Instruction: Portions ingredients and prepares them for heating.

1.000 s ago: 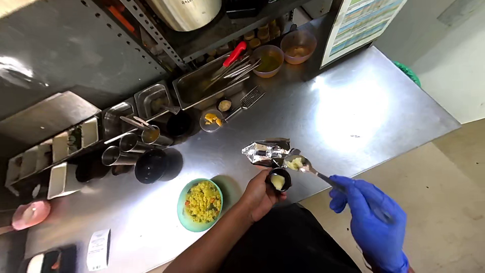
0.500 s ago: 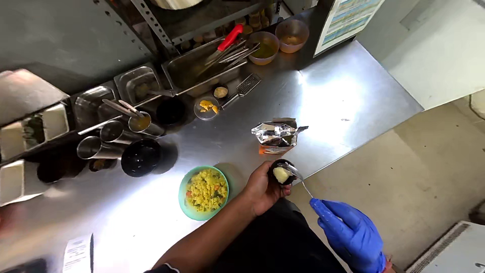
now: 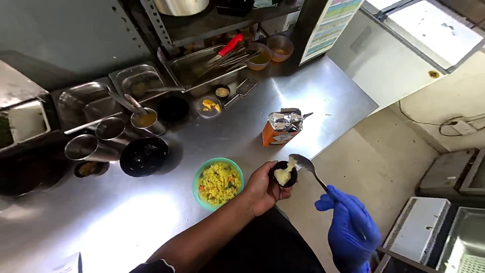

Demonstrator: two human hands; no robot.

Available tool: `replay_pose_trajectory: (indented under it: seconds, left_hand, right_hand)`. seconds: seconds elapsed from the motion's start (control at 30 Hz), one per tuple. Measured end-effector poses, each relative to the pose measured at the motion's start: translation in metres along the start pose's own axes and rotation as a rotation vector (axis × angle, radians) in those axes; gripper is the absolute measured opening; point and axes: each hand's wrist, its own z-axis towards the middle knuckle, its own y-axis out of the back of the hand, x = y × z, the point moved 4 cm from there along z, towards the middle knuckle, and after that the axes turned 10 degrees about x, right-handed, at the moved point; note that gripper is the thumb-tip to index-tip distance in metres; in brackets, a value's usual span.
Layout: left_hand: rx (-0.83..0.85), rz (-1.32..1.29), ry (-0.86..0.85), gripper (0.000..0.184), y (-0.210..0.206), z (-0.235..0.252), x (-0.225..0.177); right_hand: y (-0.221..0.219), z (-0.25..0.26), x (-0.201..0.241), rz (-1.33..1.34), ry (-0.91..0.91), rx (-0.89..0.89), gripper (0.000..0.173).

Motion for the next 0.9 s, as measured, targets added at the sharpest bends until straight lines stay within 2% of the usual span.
replay_pose_trajectory:
  seconds: [0.07, 0.13, 0.2, 0.3, 0.4, 0.57, 0.7, 0.9]
  left_hand:
    - [-0.002, 0.007, -0.007, 0.048, 0.001, -0.003, 0.0]
    - [-0.014, 0.014, -0.023, 0.048, 0.003, -0.005, -0.003]
    - [-0.02, 0.045, -0.038, 0.05, 0.004, -0.007, -0.006]
    - [0.019, 0.057, -0.049, 0.052, 0.005, -0.009, -0.008]
    - [0.014, -0.022, 0.004, 0.049, 0.005, -0.011, -0.006]
    - [0.071, -0.198, 0.04, 0.051, 0.004, -0.016, -0.006]
    - [0.099, -0.296, 0.066, 0.051, 0.004, -0.019, -0.009]
    - [0.134, -0.309, 0.11, 0.053, -0.002, -0.025, -0.008]
  right_hand:
    - [-0.004, -0.001, 0.0, 0.181, -0.053, -0.041, 0.027]
    - [-0.007, -0.002, 0.002, 0.22, -0.061, -0.036, 0.026]
    - [-0.01, -0.004, 0.007, 0.027, 0.004, 0.039, 0.028]
    - [-0.019, -0.017, 0.013, -0.459, 0.174, 0.237, 0.03]
    - [-0.027, -0.027, 0.016, -0.674, 0.298, 0.284, 0.03]
    - [-0.019, -0.027, 0.018, -0.691, 0.346, 0.29, 0.034]
    - [-0.017, -0.025, 0.017, -0.72, 0.375, 0.361, 0.037]
    - [-0.012, -0.026, 0.018, -0.716, 0.392, 0.387, 0.037]
